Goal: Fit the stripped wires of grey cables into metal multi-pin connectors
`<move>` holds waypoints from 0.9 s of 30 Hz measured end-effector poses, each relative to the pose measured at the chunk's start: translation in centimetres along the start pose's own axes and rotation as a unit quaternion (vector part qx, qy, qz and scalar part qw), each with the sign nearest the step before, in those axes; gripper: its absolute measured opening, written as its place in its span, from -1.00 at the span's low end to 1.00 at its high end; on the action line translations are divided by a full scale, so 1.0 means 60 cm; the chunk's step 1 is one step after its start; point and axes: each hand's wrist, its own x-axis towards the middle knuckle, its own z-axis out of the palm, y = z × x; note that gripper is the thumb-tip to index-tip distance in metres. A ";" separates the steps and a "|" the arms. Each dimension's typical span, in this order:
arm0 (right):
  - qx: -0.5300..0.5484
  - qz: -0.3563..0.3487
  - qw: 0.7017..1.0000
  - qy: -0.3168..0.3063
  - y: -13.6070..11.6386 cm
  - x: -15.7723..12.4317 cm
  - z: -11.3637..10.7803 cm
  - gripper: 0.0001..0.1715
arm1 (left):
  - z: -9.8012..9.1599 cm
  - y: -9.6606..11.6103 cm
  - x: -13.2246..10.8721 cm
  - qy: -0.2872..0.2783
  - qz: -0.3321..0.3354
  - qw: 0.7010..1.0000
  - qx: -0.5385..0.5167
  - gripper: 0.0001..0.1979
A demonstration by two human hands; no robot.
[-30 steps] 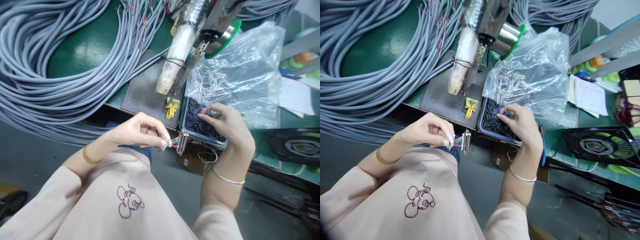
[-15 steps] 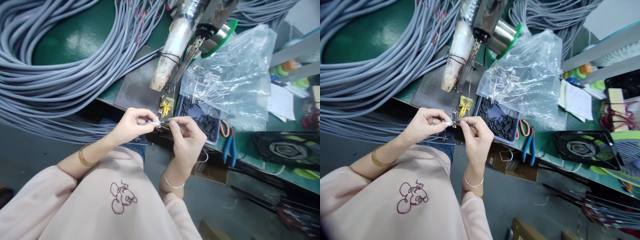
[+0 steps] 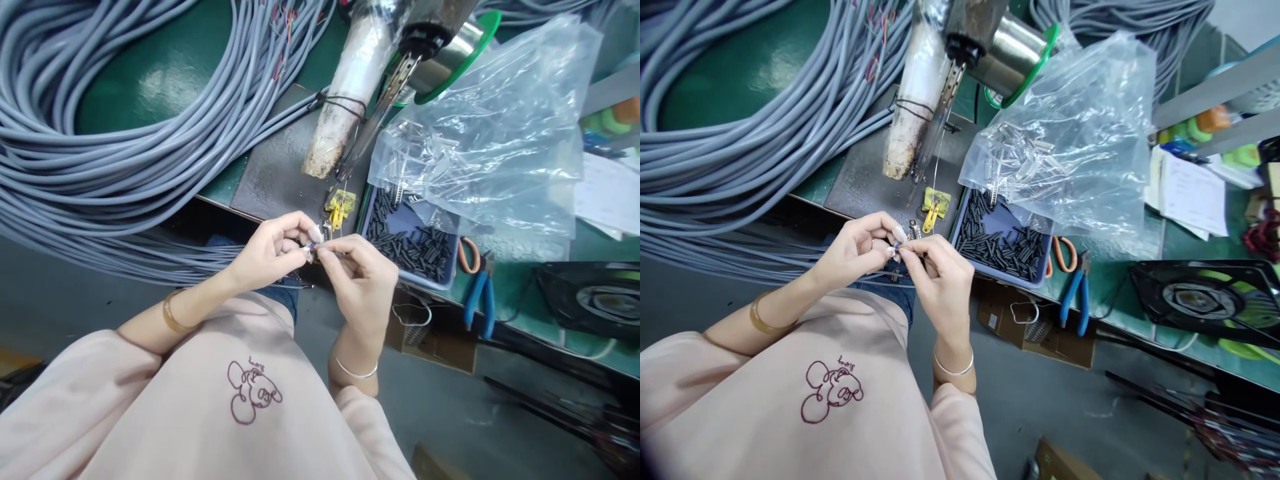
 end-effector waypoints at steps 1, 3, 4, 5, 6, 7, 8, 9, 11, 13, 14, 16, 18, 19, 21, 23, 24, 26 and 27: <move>-0.011 -0.017 1.000 -0.003 0.000 -0.002 0.002 -0.87 | -0.001 -0.001 -0.002 -0.009 -0.007 1.000 -0.010 -0.80; -0.029 -0.033 0.999 0.009 0.003 -0.009 0.004 -0.91 | -0.005 -0.003 -0.006 -0.020 -0.024 0.999 -0.024 -0.80; -0.030 -0.032 0.999 0.031 0.006 -0.012 0.004 -0.93 | -0.008 -0.003 -0.007 -0.022 -0.033 0.999 -0.031 -0.79; -0.027 -0.026 0.997 0.061 0.009 -0.015 0.002 -0.87 | -0.010 -0.003 -0.008 -0.025 -0.043 0.998 -0.038 -0.79; -0.024 -0.015 0.995 0.093 0.013 -0.018 0.000 -0.78 | -0.013 -0.002 -0.009 -0.028 -0.050 0.997 -0.047 -0.80; -0.024 0.000 0.993 0.118 0.017 -0.019 -0.003 -0.70 | -0.015 -0.001 -0.009 -0.032 -0.056 0.996 -0.058 -0.80; -0.025 0.017 0.992 0.124 0.019 -0.020 -0.006 -0.66 | -0.017 0.001 -0.009 -0.035 -0.061 0.995 -0.069 -0.81; -0.024 0.035 0.993 0.110 0.021 -0.019 -0.008 -0.65 | -0.018 0.002 -0.009 -0.040 -0.065 0.994 -0.081 -0.82; -0.004 0.075 0.996 0.054 0.020 -0.016 -0.009 -0.71 | -0.019 0.005 -0.009 -0.044 -0.068 0.992 -0.098 -0.83; 0.042 0.109 0.993 0.020 0.017 -0.012 -0.008 -0.77 | -0.018 0.006 -0.011 -0.040 -0.063 0.993 -0.094 -0.82; 0.067 0.119 0.990 0.020 0.015 -0.011 -0.006 -0.80 | -0.016 0.006 -0.012 -0.039 -0.053 0.994 -0.085 -0.82; 0.106 0.128 0.986 0.032 0.012 -0.010 -0.001 -0.83 | -0.012 0.006 -0.014 -0.034 -0.019 0.998 -0.054 -0.84; 0.110 0.124 0.985 0.047 0.010 -0.011 0.005 -0.84 | -0.007 0.005 -0.015 -0.021 0.018 0.999 -0.016 -0.87; 0.092 0.120 0.987 0.055 0.009 -0.012 0.007 -0.84 | -0.005 0.005 -0.015 -0.008 0.031 0.999 -0.001 -0.88; 0.033 0.099 0.991 0.084 0.007 -0.012 0.010 -0.85 | -0.003 0.004 -0.012 0.023 0.034 0.999 0.017 -0.88; -0.002 0.056 0.989 0.135 0.006 -0.011 0.012 -0.84 | -0.003 0.004 -0.006 0.049 0.010 0.999 0.012 -0.85; 0.010 0.026 0.985 0.173 0.007 -0.010 0.012 -0.84 | -0.004 0.004 -0.003 0.059 -0.005 0.998 0.006 -0.83; 0.064 -0.032 0.969 0.236 0.009 -0.008 0.012 -0.82 | -0.007 0.003 0.004 0.075 -0.029 0.997 -0.005 -0.81; 0.084 -0.046 0.963 0.252 0.011 -0.009 0.012 -0.78 | -0.008 0.003 0.008 0.081 -0.034 0.996 -0.011 -0.80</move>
